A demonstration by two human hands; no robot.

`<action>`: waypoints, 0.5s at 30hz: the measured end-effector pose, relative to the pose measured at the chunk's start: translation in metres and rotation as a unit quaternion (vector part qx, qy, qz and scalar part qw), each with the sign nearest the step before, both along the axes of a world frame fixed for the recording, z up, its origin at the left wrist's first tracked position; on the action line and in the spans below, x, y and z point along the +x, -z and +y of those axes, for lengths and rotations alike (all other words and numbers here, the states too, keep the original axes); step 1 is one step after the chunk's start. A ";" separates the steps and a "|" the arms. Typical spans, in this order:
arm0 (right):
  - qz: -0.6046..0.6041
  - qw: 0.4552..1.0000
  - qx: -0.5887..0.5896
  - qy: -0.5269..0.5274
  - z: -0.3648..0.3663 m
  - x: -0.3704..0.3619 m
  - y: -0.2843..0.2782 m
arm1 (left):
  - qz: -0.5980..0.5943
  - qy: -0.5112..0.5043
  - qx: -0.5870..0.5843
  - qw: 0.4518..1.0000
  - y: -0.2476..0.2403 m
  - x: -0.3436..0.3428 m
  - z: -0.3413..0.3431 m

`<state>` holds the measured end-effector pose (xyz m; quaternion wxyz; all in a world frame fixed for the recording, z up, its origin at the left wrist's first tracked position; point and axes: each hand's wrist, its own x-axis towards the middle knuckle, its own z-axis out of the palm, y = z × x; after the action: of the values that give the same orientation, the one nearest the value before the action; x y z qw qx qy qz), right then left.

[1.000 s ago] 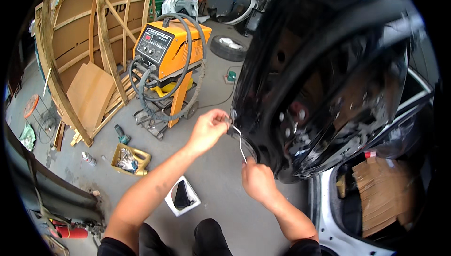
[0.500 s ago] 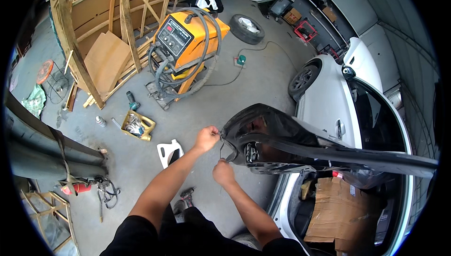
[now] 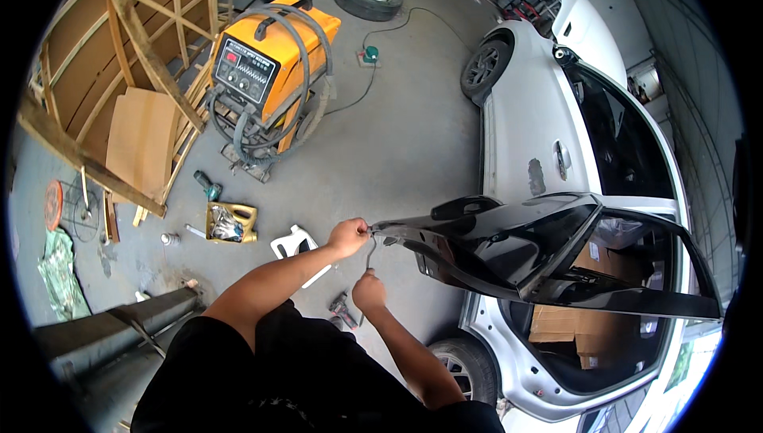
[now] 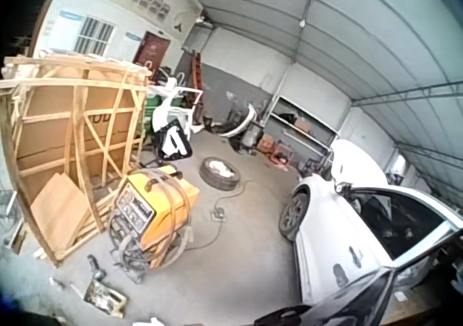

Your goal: The person removes a black plastic trim piece from the car door using a power drill and a pry tool. They unscrew fasteners, detach the trim, and place it on the floor.

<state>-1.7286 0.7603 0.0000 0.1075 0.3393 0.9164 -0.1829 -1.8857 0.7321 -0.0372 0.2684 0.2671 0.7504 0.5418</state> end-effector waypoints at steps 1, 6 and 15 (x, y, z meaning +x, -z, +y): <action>-0.004 1.000 0.003 0.009 0.000 -0.003 -0.003 | -0.011 0.005 -0.006 1.000 -0.003 -0.004 0.001; -0.037 0.999 0.006 0.032 -0.010 -0.012 -0.011 | -0.078 0.007 -0.003 0.997 -0.003 -0.002 -0.001; -0.086 0.993 0.012 0.081 -0.015 -0.022 -0.016 | -0.069 0.041 -0.041 0.996 -0.014 -0.003 -0.004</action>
<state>-1.7503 0.7451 0.0156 0.1663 0.4281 0.8756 -0.1499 -1.8888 0.7280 -0.0237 0.3523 0.2483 0.7402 0.5160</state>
